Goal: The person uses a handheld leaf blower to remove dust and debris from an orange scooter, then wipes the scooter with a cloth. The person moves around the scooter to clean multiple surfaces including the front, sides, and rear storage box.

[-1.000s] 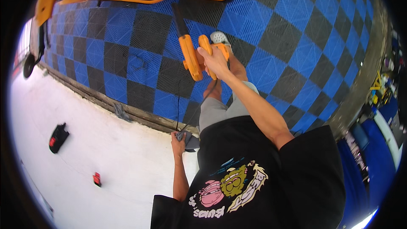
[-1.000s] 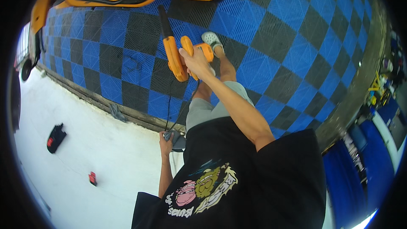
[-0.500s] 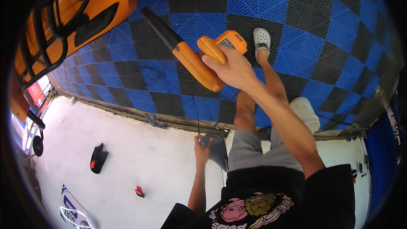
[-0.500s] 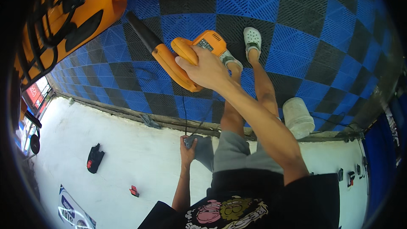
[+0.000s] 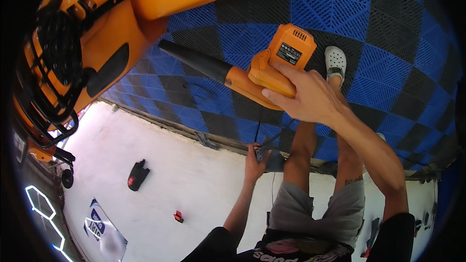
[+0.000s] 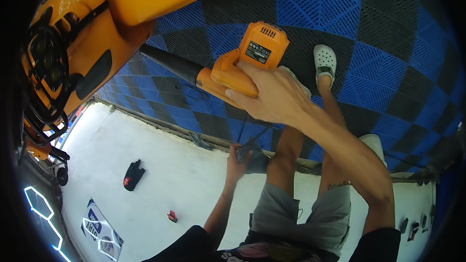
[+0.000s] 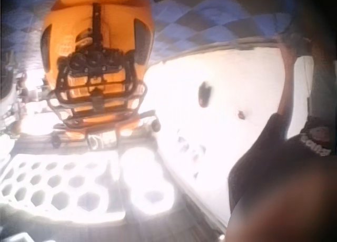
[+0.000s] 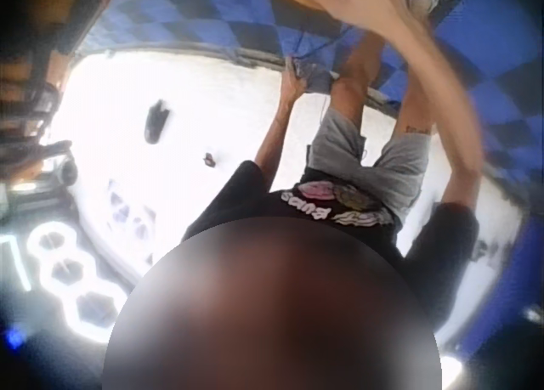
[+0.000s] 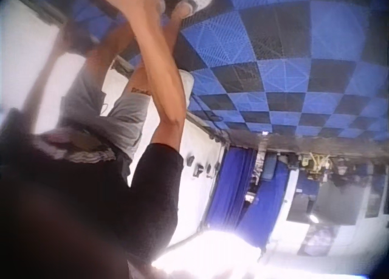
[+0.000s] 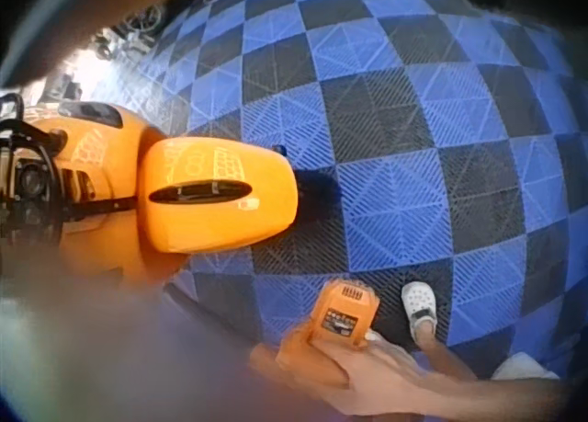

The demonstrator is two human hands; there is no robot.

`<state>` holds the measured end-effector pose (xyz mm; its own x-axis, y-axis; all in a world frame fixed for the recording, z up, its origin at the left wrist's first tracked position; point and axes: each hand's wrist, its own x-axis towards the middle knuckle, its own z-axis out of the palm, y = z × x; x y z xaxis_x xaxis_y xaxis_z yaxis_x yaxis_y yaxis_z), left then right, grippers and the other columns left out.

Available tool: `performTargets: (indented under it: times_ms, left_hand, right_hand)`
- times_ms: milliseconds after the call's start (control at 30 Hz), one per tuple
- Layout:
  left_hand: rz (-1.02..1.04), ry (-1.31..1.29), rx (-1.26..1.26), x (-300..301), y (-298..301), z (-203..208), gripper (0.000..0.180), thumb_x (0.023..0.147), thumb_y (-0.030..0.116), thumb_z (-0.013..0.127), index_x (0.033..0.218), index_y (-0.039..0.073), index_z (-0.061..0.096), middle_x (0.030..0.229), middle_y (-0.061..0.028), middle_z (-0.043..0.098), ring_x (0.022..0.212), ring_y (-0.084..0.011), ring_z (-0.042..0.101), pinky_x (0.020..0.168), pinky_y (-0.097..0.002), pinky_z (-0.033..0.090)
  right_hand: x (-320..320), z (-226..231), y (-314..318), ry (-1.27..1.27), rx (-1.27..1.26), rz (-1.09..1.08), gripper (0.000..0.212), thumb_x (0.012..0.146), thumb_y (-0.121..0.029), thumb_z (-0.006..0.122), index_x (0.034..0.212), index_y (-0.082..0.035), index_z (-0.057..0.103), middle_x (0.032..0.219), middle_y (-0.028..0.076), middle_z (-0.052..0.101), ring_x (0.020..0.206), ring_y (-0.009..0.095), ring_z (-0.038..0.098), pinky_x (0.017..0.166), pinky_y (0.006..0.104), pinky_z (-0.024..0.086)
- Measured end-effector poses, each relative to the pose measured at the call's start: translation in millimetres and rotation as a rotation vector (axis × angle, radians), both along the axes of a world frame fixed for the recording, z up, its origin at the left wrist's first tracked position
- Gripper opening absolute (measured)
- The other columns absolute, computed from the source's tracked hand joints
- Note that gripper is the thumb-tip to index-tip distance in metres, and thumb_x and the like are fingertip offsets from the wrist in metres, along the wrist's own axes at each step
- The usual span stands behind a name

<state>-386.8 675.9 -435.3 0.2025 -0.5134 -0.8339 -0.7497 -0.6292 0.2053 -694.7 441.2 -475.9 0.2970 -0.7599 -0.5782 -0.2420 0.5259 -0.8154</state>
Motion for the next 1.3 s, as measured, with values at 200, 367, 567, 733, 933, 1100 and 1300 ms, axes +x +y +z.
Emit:
performTargets:
  times_ms: [200, 367, 567, 733, 933, 1100, 1300]
  left_hand:
    - [-0.117, -0.007, 0.023, -6.1, -2.9, -9.4, 0.051, 0.097, 0.029, 0.079, 0.128, 0.005, 0.047, 0.099, -0.0234, 0.075, 0.091, -0.0436, 0.075, 0.075, -0.0479, 0.057]
    - [-0.196, -0.079, 0.035, -3.3, -1.1, -15.5, 0.053, 0.096, 0.03, 0.08, 0.128, 0.005, 0.047, 0.097, -0.023, 0.075, 0.091, -0.0467, 0.074, 0.073, -0.0497, 0.057]
    - [-0.123, -0.044, 0.099, -15.9, 1.5, -18.9, 0.054, 0.096, 0.03, 0.08, 0.13, 0.006, 0.046, 0.102, -0.0243, 0.076, 0.094, -0.0468, 0.074, 0.074, -0.0512, 0.057]
    - [-0.126, -0.077, 0.133, -18.7, 21.3, -5.6, 0.054, 0.097, 0.03, 0.08, 0.131, 0.006, 0.045, 0.101, -0.0259, 0.075, 0.095, -0.0485, 0.073, 0.075, -0.0521, 0.057]
    - [-0.165, -0.057, 0.079, 4.5, 67.8, 28.4, 0.055, 0.097, 0.033, 0.079, 0.13, 0.006, 0.046, 0.102, -0.0276, 0.075, 0.097, -0.05, 0.072, 0.077, -0.0541, 0.057]
    - [-0.177, -0.094, 0.097, 14.3, 78.3, 46.9, 0.055, 0.096, 0.033, 0.079, 0.13, 0.006, 0.046, 0.102, -0.0276, 0.075, 0.097, -0.0501, 0.072, 0.077, -0.0543, 0.057]
    - [-0.191, -0.114, 0.118, 6.8, 66.2, 62.2, 0.055, 0.096, 0.034, 0.079, 0.13, 0.006, 0.046, 0.102, -0.0277, 0.075, 0.097, -0.0502, 0.072, 0.077, -0.0545, 0.057]
  right_hand:
    - [4.5, -15.8, 14.4, -0.035, -0.123, -0.066, 0.07, 0.092, -0.035, 0.08, 0.141, 0.01, 0.059, 0.098, 0.026, 0.076, 0.083, 0.033, 0.079, 0.077, 0.0381, 0.063]
    - [-2.2, -17.0, 17.5, -0.083, -0.152, -0.088, 0.069, 0.092, -0.033, 0.079, 0.14, 0.012, 0.058, 0.1, 0.027, 0.075, 0.085, 0.035, 0.079, 0.079, 0.0382, 0.063]
    - [-9.0, -15.1, 20.3, -0.13, -0.198, -0.149, 0.071, 0.09, -0.034, 0.08, 0.14, 0.011, 0.058, 0.105, 0.026, 0.076, 0.086, 0.037, 0.079, 0.08, 0.0378, 0.063]
    - [-25.9, 13.4, 29.0, -0.098, -0.26, -0.039, 0.071, 0.089, -0.038, 0.081, 0.137, 0.01, 0.06, 0.109, 0.026, 0.075, 0.087, 0.039, 0.079, 0.079, 0.0397, 0.064]
    - [-14.7, 92.6, 36.2, -0.324, -0.171, -0.02, 0.074, 0.091, -0.041, 0.08, 0.138, 0.011, 0.057, 0.109, 0.024, 0.076, 0.089, 0.038, 0.079, 0.077, 0.0432, 0.065]
    - [-4.9, 132.1, 38.1, -0.454, -0.085, -0.207, 0.08, 0.095, -0.042, 0.077, 0.147, 0.013, 0.048, 0.108, 0.038, 0.067, 0.085, 0.044, 0.076, 0.075, 0.0476, 0.062]
    - [-7.5, 149.2, 40.7, -0.417, 0.059, -0.187, 0.078, 0.098, -0.04, 0.074, 0.149, 0.012, 0.046, 0.112, 0.035, 0.068, 0.092, 0.041, 0.077, 0.083, 0.0443, 0.062]
